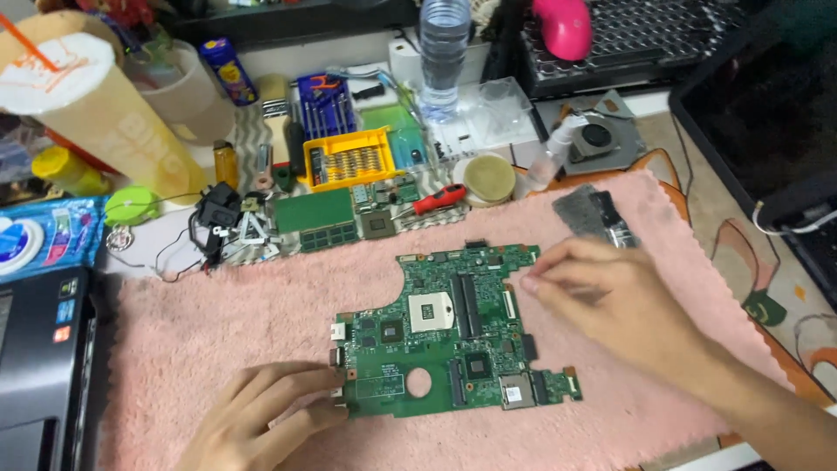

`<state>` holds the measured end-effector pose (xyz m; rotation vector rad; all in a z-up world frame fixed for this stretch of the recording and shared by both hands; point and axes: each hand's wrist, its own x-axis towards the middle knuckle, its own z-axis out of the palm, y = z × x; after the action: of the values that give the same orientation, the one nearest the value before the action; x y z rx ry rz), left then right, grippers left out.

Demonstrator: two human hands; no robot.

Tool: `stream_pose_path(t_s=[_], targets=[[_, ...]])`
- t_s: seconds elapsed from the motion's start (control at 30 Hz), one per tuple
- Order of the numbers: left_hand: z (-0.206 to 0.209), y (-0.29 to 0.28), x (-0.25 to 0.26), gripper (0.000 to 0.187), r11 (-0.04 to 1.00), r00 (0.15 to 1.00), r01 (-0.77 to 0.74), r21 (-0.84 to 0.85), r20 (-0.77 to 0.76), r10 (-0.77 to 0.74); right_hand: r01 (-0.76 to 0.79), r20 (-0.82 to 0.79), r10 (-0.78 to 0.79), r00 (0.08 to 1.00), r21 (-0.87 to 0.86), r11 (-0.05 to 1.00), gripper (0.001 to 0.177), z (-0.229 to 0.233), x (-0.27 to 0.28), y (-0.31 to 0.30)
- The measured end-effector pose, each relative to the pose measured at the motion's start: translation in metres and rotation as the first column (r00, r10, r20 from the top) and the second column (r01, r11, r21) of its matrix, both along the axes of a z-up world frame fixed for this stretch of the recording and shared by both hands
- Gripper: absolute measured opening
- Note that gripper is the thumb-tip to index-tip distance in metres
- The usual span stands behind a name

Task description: The person cleans a green circuit board using a paintbrush and a small metal tool. They brush the surface of the board and then use the metal tool to scrape or clean specific areas on the board.

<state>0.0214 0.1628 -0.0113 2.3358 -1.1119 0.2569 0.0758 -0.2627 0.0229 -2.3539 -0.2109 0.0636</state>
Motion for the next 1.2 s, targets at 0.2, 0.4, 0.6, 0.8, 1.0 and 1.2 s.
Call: stream_pose_path(t_s=[0.2, 0.4, 0.6, 0.8, 1.0, 1.2], targets=[[0.015, -0.014, 0.018, 0.060, 0.992, 0.971, -0.118, -0.033, -0.214, 0.108, -0.318, 0.422, 0.448, 0.789, -0.344, 0.884, 0.019, -0.014, 0.074, 0.023], [0.006, -0.024, 0.032, 0.097, 0.994, 0.933, -0.106, -0.022, -0.349, 0.091, -0.457, 0.406, 0.659, 0.633, -0.491, 0.742, 0.017, -0.036, 0.135, 0.069], [0.002, -0.020, 0.037, 0.097, 0.993, 0.909, -0.109, -0.044, -0.409, 0.082, -0.450, 0.228, 0.595, 0.770, -0.467, 0.761, 0.028, -0.036, 0.147, 0.080], [-0.017, -0.014, 0.035, 0.114, 0.999, 0.942, -0.038, 0.027, -0.334, 0.045, -0.485, 0.108, 0.574, 0.812, -0.424, 0.765, 0.019, -0.030, 0.150, 0.082], [-0.016, -0.015, 0.029, 0.098, 0.998, 0.942, -0.033, 0.061, -0.333, 0.052, -0.506, 0.129, 0.632, 0.764, -0.488, 0.711, 0.019, -0.028, 0.149, 0.078], [-0.007, -0.008, 0.023, 0.102, 0.997, 0.929, -0.077, 0.029, -0.362, 0.082, -0.423, 0.090, 0.519, 0.850, -0.472, 0.774, 0.026, -0.004, 0.114, 0.057]])
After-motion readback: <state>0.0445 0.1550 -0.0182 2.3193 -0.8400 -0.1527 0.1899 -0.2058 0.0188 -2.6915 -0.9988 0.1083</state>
